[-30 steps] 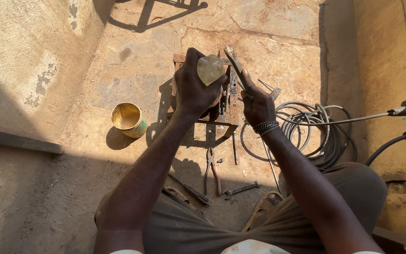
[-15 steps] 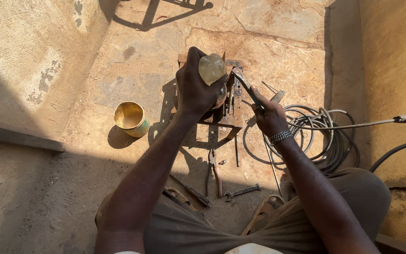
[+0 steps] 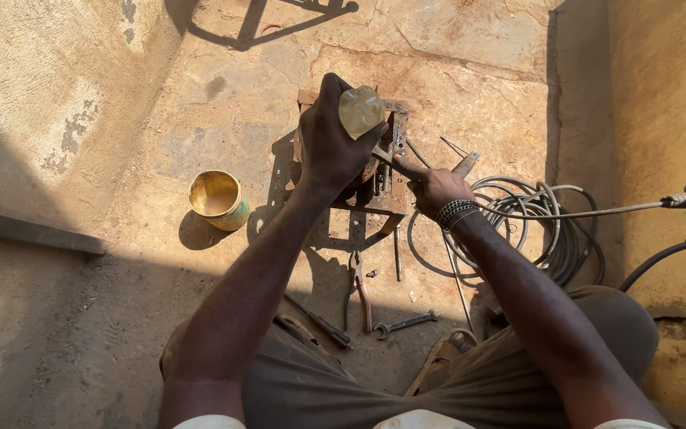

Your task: The person sits on the ground and uses a hammer to repeatedly strike a metal part clamped in a stand. They pour liquid from a can into a plastic bottle, then apply the liquid to the metal part. The person continues hammering the part and briefly picks up a welding torch.

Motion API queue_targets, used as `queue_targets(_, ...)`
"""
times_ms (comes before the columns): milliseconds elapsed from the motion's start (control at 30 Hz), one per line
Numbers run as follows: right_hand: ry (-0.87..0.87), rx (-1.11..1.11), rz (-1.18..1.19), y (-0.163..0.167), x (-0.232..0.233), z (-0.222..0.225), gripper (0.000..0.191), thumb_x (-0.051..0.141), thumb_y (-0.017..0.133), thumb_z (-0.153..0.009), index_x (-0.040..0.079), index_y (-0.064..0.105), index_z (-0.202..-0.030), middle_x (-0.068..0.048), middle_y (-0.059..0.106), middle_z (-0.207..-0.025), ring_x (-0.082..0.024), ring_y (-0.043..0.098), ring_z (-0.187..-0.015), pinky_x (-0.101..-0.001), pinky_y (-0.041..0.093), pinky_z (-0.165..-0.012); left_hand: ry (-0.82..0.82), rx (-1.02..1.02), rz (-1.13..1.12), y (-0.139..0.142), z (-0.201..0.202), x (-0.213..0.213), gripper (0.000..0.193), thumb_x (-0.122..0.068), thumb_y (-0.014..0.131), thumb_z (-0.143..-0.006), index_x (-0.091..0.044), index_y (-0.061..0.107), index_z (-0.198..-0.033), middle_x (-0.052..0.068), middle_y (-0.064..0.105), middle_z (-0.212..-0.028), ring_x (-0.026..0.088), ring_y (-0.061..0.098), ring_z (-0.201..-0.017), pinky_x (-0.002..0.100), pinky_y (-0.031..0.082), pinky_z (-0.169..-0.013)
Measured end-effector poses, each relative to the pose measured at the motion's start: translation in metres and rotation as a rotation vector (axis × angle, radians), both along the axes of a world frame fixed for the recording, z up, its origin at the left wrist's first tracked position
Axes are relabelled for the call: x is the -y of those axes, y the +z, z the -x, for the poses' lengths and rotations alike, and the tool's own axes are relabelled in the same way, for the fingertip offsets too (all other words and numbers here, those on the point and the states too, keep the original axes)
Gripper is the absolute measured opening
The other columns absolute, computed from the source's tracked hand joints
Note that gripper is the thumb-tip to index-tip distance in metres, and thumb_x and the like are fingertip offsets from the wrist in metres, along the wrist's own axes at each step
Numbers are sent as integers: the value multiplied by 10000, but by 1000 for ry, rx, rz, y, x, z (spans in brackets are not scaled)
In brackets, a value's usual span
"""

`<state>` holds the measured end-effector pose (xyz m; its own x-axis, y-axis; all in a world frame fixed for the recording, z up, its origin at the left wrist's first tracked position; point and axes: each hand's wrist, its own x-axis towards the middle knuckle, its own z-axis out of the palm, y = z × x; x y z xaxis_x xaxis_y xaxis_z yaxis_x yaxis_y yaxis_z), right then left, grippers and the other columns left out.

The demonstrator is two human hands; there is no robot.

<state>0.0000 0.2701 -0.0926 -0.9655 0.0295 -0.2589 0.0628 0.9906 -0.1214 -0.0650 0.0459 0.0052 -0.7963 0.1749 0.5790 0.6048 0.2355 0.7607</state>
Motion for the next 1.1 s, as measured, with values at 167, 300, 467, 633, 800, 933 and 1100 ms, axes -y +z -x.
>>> queue_targets(167, -68, -597, 381, -7, 0, -1, 565, 321, 580, -1049, 435, 420, -1579, -58, 684, -767, -179, 653, -628, -385, 549, -567, 18, -104, 0, -1, -3, -1, 568, -169, 935, -784, -97, 459, -1087, 109, 697, -955, 327, 760, -931, 415, 584, -758)
queue_targets(300, -193, 63, 63, -8, -1, 1, 504, 343, 532, -1059, 491, 411, -1525, -79, 663, -847, -180, 653, -545, -349, 574, -473, 12, -37, 1, 0, -4, 1, 584, -188, 943, -770, -93, 440, -1051, 105, 681, -904, 318, 763, -888, 409, 583, -734)
queue_targets(467, -97, -611, 275, -12, 0, -3, 529, 325, 583, -1058, 388, 450, -1566, -78, 723, -761, -175, 633, -592, -359, 530, -532, 2, -32, 0, 2, -3, 0, 570, -181, 939, -784, -95, 452, -1067, 110, 704, -936, 306, 767, -930, 403, 592, -755)
queue_targets(633, -154, -202, 168, -16, 4, -6, 548, 264, 549, -1055, 419, 419, -1564, -143, 734, -827, -222, 636, -553, -364, 558, -487, -19, -96, 15, 0, -3, -1, 578, -170, 943, -775, -94, 450, -1067, 129, 690, -936, 305, 762, -912, 411, 590, -753)
queue_targets(800, -55, -698, 446, -19, 5, -12, 621, 224, 614, -1030, 302, 401, -1609, -133, 751, -859, -236, 709, -671, -357, 575, -562, 7, -66, 12, -2, -2, -1, 598, -200, 958, -783, -93, 445, -1071, 111, 703, -923, 302, 768, -903, 401, 598, -734)
queue_targets(933, -142, -240, 75, -22, -6, -14, 529, 299, 596, -1054, 427, 445, -1544, -125, 719, -757, -249, 688, -621, -400, 559, -529, -12, -86, -4, -3, -1, 0, 583, -185, 945, -798, -94, 444, -1082, 113, 703, -949, 307, 770, -925, 399, 604, -752)
queue_targets(1100, 24, -691, 268, -28, -7, -15, 595, 223, 593, -1077, 297, 385, -1629, -58, 667, -775, -209, 615, -613, -372, 513, -490, -16, -88, -22, -2, -2, -2, 582, -189, 943, -790, -95, 439, -1066, 115, 686, -915, 307, 770, -887, 400, 601, -734)
